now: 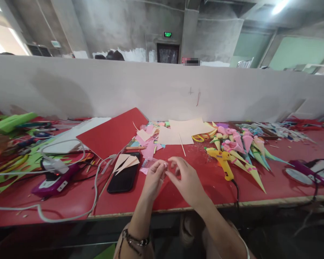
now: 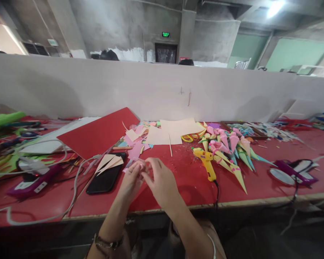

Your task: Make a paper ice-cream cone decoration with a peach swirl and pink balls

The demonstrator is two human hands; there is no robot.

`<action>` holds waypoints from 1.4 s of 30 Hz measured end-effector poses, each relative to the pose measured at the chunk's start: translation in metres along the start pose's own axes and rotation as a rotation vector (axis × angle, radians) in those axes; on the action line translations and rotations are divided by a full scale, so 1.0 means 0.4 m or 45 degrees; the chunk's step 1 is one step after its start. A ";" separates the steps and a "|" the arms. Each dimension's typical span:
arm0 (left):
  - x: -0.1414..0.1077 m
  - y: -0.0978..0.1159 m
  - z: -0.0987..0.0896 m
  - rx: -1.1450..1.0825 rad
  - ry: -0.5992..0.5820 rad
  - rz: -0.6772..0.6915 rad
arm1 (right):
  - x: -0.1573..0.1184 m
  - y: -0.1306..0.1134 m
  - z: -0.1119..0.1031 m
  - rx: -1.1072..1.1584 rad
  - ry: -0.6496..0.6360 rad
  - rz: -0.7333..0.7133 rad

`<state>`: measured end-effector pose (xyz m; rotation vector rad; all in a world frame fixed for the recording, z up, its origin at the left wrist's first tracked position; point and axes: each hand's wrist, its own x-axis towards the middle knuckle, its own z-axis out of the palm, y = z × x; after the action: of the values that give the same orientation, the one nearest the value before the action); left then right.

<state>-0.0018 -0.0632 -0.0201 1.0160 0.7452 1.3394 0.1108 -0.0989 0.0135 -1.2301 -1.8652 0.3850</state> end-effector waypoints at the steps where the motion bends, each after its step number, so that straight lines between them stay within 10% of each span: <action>1: -0.001 0.003 -0.002 -0.012 0.003 -0.001 | 0.007 -0.003 -0.001 0.061 0.003 -0.016; 8: -0.012 0.006 -0.011 0.230 -0.103 -0.017 | 0.016 0.021 -0.003 0.436 0.152 -0.015; 15: 0.028 0.005 -0.055 1.887 0.231 0.612 | 0.014 0.127 0.038 0.977 0.349 0.460; 19: 0.036 -0.012 -0.078 2.340 0.340 0.494 | 0.011 0.136 0.048 0.923 0.300 0.474; 42: 0.031 -0.032 -0.086 2.544 0.198 0.330 | -0.004 0.133 0.064 0.703 0.267 0.354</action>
<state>-0.0258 -0.0449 -0.0440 2.5332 2.2239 0.4547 0.1231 -0.0707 -0.0369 -1.0904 -1.2884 0.8261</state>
